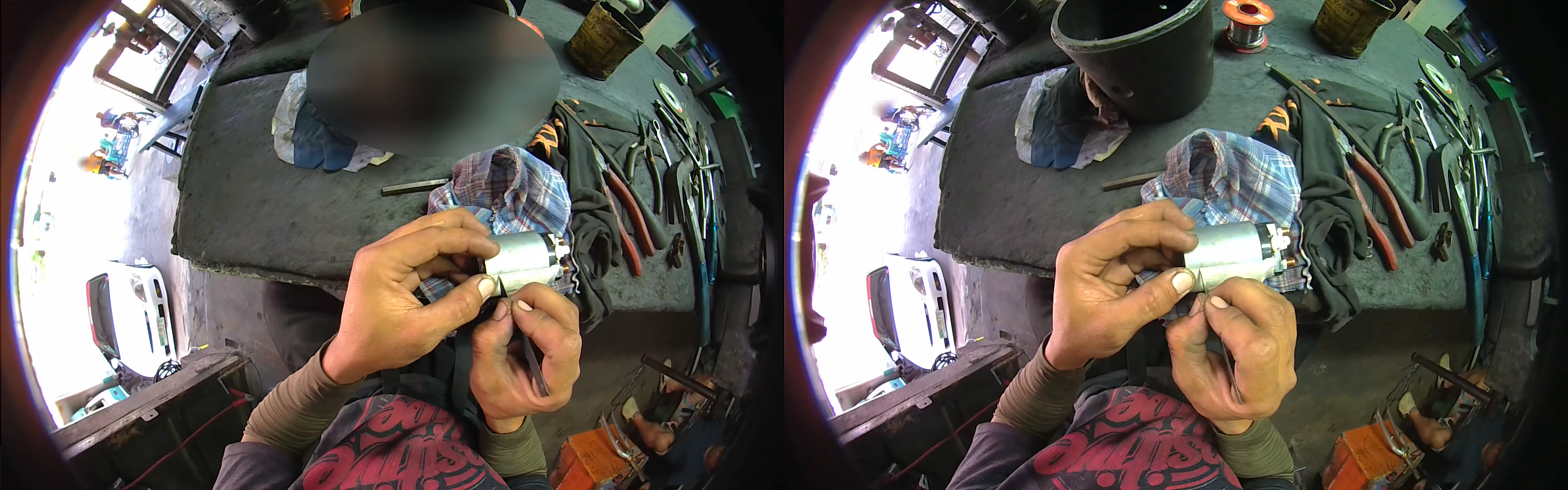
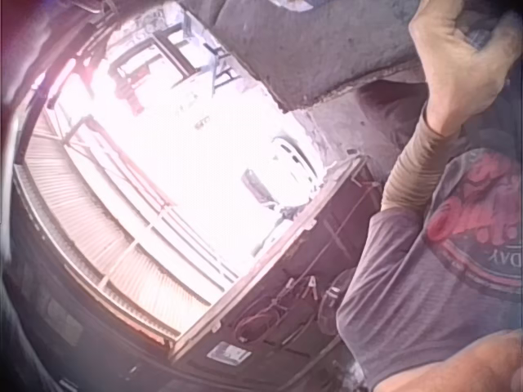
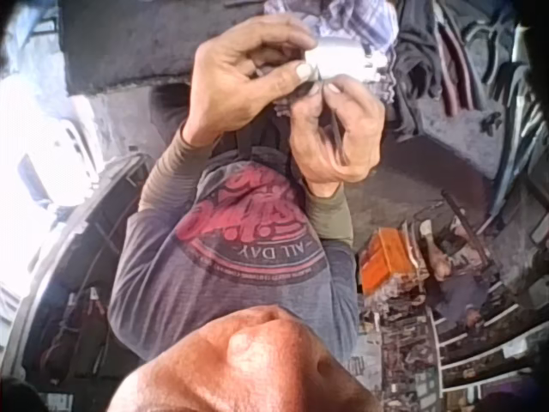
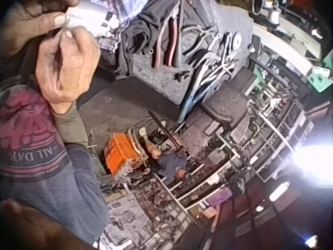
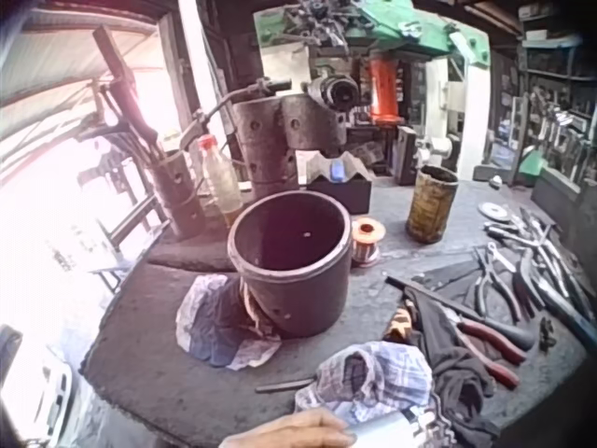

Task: The person holds a small cylindrical electrical component and uses a thin metal tool to scrape and adjust its surface and terminals. They rotate the component to access different sides while working at a cluttered workbench.

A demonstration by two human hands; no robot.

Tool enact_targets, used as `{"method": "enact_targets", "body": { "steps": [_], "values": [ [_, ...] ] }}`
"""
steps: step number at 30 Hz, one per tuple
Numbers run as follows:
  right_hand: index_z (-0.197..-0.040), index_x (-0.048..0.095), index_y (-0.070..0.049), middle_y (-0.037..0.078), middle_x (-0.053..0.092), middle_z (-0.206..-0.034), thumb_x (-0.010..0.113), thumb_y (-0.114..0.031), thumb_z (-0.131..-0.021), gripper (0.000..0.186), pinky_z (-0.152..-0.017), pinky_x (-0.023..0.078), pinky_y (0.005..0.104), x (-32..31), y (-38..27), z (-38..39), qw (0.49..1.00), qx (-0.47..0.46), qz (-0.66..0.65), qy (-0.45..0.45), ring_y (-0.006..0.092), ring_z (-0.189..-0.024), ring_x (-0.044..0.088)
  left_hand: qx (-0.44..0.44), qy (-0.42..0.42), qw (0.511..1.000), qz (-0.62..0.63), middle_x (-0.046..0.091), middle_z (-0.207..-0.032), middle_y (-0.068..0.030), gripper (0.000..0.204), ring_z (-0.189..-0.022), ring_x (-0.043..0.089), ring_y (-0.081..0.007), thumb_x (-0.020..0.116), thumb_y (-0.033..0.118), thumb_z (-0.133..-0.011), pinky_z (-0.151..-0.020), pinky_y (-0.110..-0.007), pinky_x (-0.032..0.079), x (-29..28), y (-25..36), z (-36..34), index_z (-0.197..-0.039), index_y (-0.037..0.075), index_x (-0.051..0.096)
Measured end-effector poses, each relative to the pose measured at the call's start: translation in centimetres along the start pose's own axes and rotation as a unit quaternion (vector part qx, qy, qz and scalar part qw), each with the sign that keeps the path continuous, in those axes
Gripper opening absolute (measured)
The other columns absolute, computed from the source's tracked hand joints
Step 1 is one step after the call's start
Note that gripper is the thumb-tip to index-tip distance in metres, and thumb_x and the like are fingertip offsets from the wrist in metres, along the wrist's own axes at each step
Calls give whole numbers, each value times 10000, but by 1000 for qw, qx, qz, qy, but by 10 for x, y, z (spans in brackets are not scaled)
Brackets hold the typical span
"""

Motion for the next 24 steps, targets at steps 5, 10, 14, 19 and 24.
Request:
{"method": "enact_targets", "body": {
  "steps": [5, 10, 14, 19, 24],
  "values": [
    [-1087, 654, -16, 155, 733, -992, 837, 59, -843, 315, -795, 586, 393, 0, 2, 1, 1000, -6, -2, 0, 292, -869, 709, -1, -2, 1000, -3, 639, -1367, -200, 349, -1134, 690, -178, 748, -140, -904, -999, -319, 601, -1, -1, 0, -1248, -103, 710],
    [-1085, 653, -18, 154, 732, -993, 836, 59, -839, 316, -799, 585, 393, -1, 2, 0, 1000, -12, -3, -7, 292, -868, 710, -2, 2, 1000, -5, 641, -1360, -195, 351, -1122, 687, -171, 739, -147, -898, -983, -308, 598, 0, 0, 0, -1244, -103, 709],
    [-1090, 652, -23, 152, 730, -998, 834, 62, -840, 321, -796, 585, 391, -1, 3, -1, 1000, -17, -4, -5, 292, -867, 710, -4, 8, 1000, -2, 640, -1354, -190, 344, -1098, 683, -159, 731, -150, -895, -954, -293, 594, 1, -1, 0, -1235, -101, 707],
    [-1104, 651, -27, 149, 729, -1000, 833, 65, -840, 334, -789, 583, 389, 0, 3, 1, 1000, -17, -3, -3, 290, -865, 708, -6, 7, 1000, -8, 638, -1347, -188, 343, -1082, 682, -152, 724, -147, -899, -941, -288, 592, 1, -1, 0, -1237, -98, 699],
    [-1120, 651, -34, 146, 727, -1013, 833, 73, -834, 355, -785, 577, 393, 1, 5, 1, 999, -32, 5, -1, 292, -873, 707, 2, 8, 1000, 3, 633, -1344, -193, 334, -1107, 685, -160, 717, -146, -907, -956, -296, 590, 1, -3, 0, -1237, -103, 687]
  ]
}}
Point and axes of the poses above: each hand's wrist, its own z-axis away from the middle knuckle, its own x-axis out of the palm, y = z × x, the point moved 2 cm from there along -z, towards the middle knuckle
